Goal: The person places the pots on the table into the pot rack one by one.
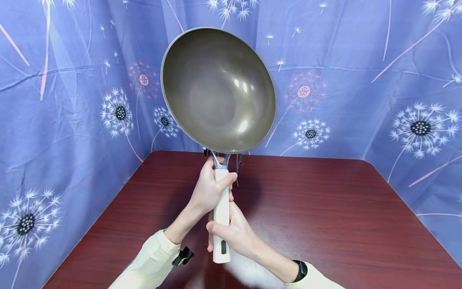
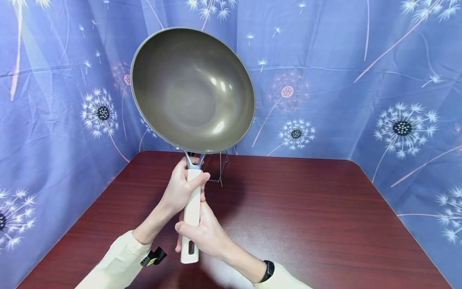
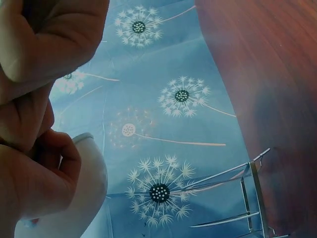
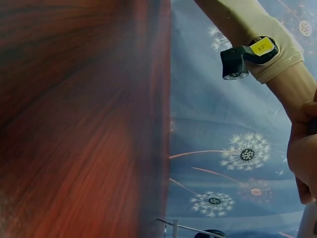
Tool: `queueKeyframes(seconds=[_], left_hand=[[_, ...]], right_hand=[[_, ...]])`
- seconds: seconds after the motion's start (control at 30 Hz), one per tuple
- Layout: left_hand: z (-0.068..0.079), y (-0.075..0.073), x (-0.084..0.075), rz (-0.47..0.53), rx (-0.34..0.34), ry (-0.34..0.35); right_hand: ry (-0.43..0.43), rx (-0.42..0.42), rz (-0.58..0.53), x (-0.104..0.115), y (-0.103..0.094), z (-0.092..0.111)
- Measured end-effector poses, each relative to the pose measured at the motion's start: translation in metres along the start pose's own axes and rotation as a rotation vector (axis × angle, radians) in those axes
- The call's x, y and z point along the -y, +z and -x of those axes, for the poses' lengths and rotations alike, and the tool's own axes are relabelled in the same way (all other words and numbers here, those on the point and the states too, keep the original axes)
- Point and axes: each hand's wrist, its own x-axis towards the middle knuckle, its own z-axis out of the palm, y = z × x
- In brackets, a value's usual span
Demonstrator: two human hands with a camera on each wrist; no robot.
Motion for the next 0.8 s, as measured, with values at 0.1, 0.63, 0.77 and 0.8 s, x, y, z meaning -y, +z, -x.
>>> queueKeyframes(seconds=[0.1, 0.63, 0.77, 0.8], left_hand=[[0.000, -0.001, -0.002, 0.009, -0.013, 0.020], [-0.006, -0.019, -0.011, 0.143, 0.061, -0.080], [-0.007, -0.021, -0.011, 0.145, 0.057, -0.085], [-0.007, -0.022, -0.011, 0.142, 0.052, -0.084]], right_hand=[[-0.051, 0.025, -0.043, -0.002, 0.001, -0.002], [-0.211, 0.126, -0.419, -0.015, 0.020, -0.021], [-0.226, 0.132, -0.500, -0.016, 0.024, -0.024], [-0.227, 0.138, -0.517, -0.017, 0.024, -0.025]])
